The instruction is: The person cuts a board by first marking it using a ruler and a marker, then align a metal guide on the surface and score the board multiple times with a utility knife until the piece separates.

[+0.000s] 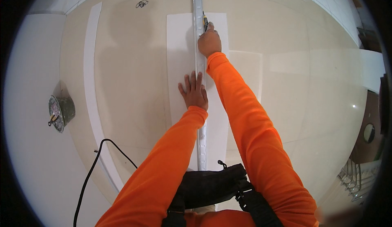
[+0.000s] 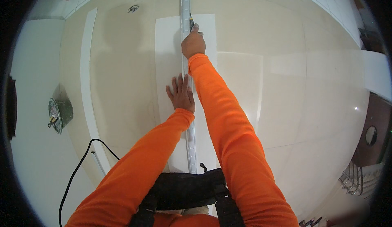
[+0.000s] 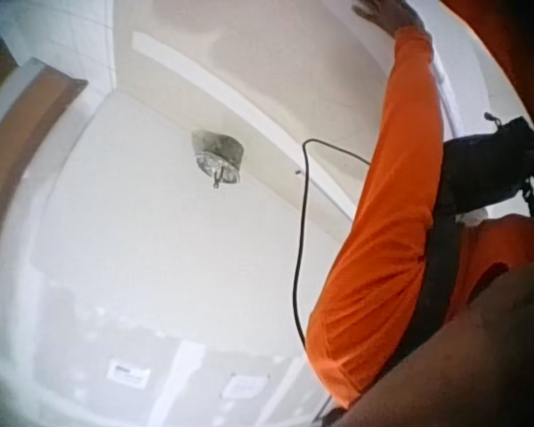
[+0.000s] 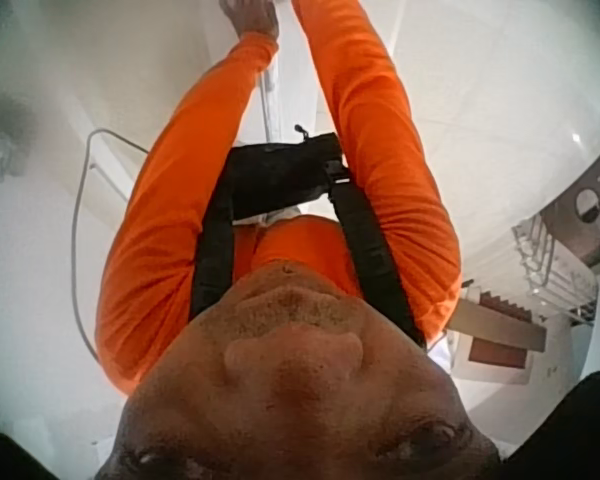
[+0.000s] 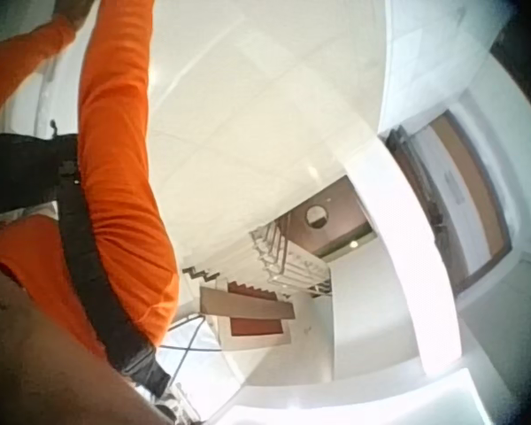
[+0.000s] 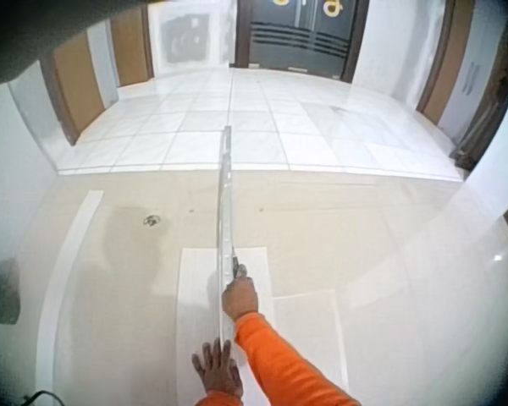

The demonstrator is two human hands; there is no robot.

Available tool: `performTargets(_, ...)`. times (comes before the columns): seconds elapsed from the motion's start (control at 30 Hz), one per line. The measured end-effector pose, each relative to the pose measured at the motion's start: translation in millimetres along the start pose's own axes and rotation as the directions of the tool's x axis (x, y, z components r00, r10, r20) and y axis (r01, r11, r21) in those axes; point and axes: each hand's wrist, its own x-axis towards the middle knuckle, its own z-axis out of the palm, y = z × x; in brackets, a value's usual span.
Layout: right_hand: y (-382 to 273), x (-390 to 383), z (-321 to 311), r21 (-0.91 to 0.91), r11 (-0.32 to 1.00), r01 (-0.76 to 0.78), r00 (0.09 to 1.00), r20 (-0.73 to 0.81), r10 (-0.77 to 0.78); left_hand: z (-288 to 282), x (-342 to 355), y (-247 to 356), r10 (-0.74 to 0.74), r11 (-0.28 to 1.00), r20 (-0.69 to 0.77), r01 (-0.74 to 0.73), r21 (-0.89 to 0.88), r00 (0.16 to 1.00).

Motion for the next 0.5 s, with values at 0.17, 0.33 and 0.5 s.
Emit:
performTargets(0.17,-11,-8,11,-0.022,0.999,-0.045,0.999,-0.020,0.044,8,-1,0,-0.027,0.999,0.055,0.024,0.039,0.998)
performTargets(0.33,1,-1,0,0.043,0.999,-0.007,0.999,0.034,0.005,1,1,3,-0.010,1.000,0.030,0.009,0.024,1.000)
performTargets(0.5,7,-5,-3,0.067,0.997,0.033,0.999,-0.009,-0.032,-1,0,5,0.011,1.000,0.007,-0.011,0.005,1.000)
